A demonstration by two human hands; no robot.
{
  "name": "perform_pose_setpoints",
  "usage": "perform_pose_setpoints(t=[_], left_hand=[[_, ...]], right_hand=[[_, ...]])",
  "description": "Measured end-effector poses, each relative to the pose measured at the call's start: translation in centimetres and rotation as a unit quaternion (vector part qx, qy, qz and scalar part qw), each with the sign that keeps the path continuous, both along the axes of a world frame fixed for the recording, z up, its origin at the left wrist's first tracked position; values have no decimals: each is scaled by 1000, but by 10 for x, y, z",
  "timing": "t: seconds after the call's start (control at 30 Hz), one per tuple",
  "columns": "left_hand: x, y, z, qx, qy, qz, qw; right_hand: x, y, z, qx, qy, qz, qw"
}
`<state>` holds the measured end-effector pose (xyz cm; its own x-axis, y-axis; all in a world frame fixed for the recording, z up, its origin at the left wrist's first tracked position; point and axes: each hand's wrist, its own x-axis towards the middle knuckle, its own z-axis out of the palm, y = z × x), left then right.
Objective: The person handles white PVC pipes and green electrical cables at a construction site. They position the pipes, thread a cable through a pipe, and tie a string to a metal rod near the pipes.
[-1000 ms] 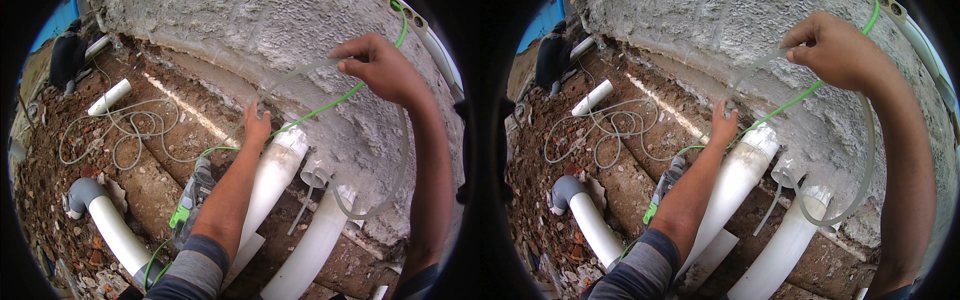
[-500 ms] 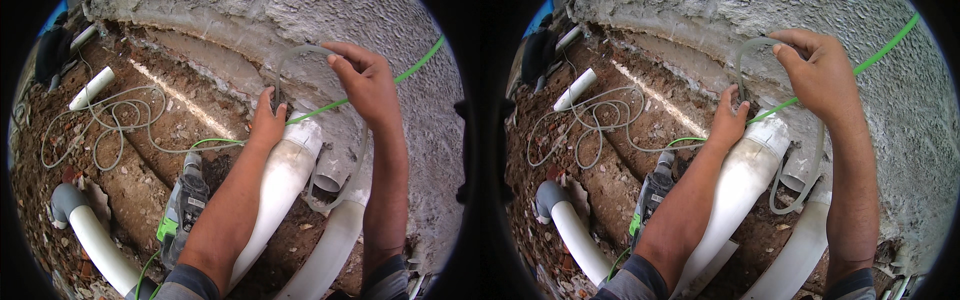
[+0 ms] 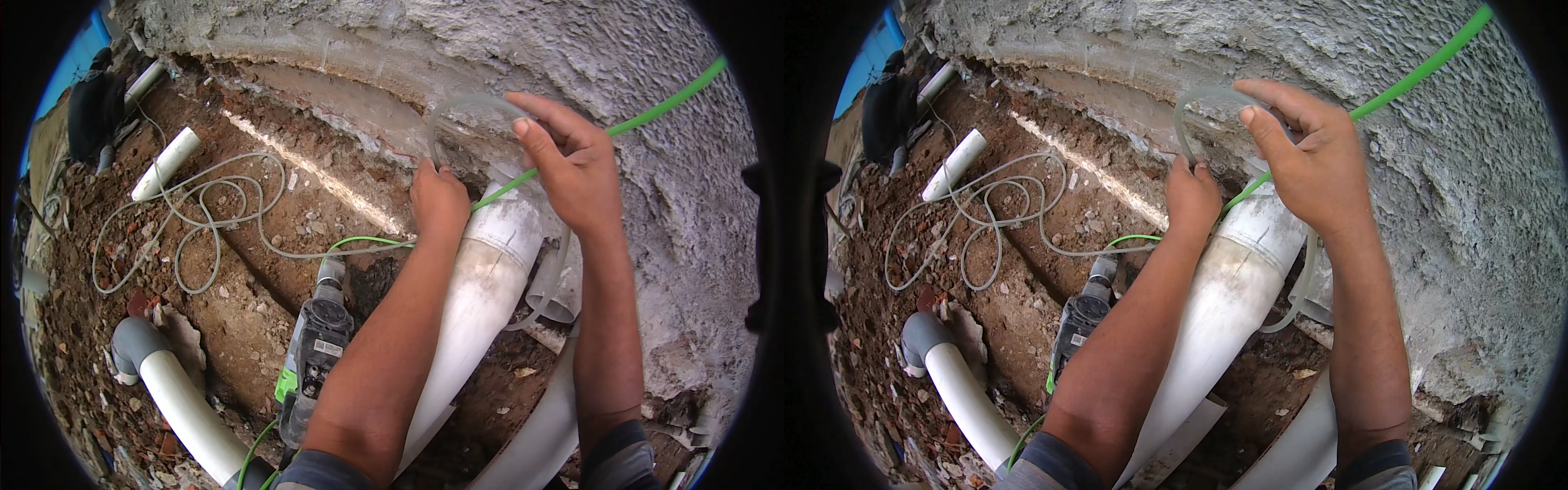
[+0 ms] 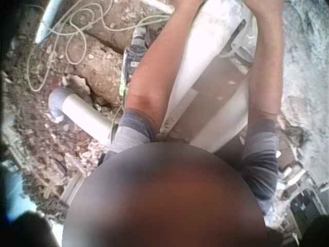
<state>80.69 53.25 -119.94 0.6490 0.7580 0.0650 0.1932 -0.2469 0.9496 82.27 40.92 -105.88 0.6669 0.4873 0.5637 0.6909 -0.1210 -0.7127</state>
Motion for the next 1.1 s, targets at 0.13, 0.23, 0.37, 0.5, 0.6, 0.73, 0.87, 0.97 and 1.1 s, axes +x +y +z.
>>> perform_pose_setpoints(t=[0.13, 0.23, 0.37, 0.5, 0.6, 0.73, 0.87, 0.97, 1.1], left_hand=[[16, -1, 9, -30, -24, 55, 998], [12, 3, 10, -50, -80, 35, 995], [5, 9, 0, -20, -112, -18, 993], [14, 12, -12, 44, -110, -6, 993], [18, 14, -18, 47, -125, 13, 991], [17, 17, -23, 65, -114, -4, 991], [20, 18, -27, 63, -115, 3, 991], [22, 20, -32, 81, -114, 2, 990], [23, 22, -37, 76, -121, -1, 990]], right_hand=[[11, -14, -10, -5, 70, -21, 997], [14, -16, -18, 10, 59, -35, 998], [10, -10, -31, 49, 69, -38, 996], [-7, -15, -37, 30, 86, -14, 996], [-23, -25, -37, 10, 128, 55, 990], [-15, -50, -14, -93, 196, 105, 970], [-9, -57, -3, -13, 140, 80, 987], [-12, -53, 0, 39, 144, 91, 985], [-20, -46, 0, 147, 165, 171, 960]])
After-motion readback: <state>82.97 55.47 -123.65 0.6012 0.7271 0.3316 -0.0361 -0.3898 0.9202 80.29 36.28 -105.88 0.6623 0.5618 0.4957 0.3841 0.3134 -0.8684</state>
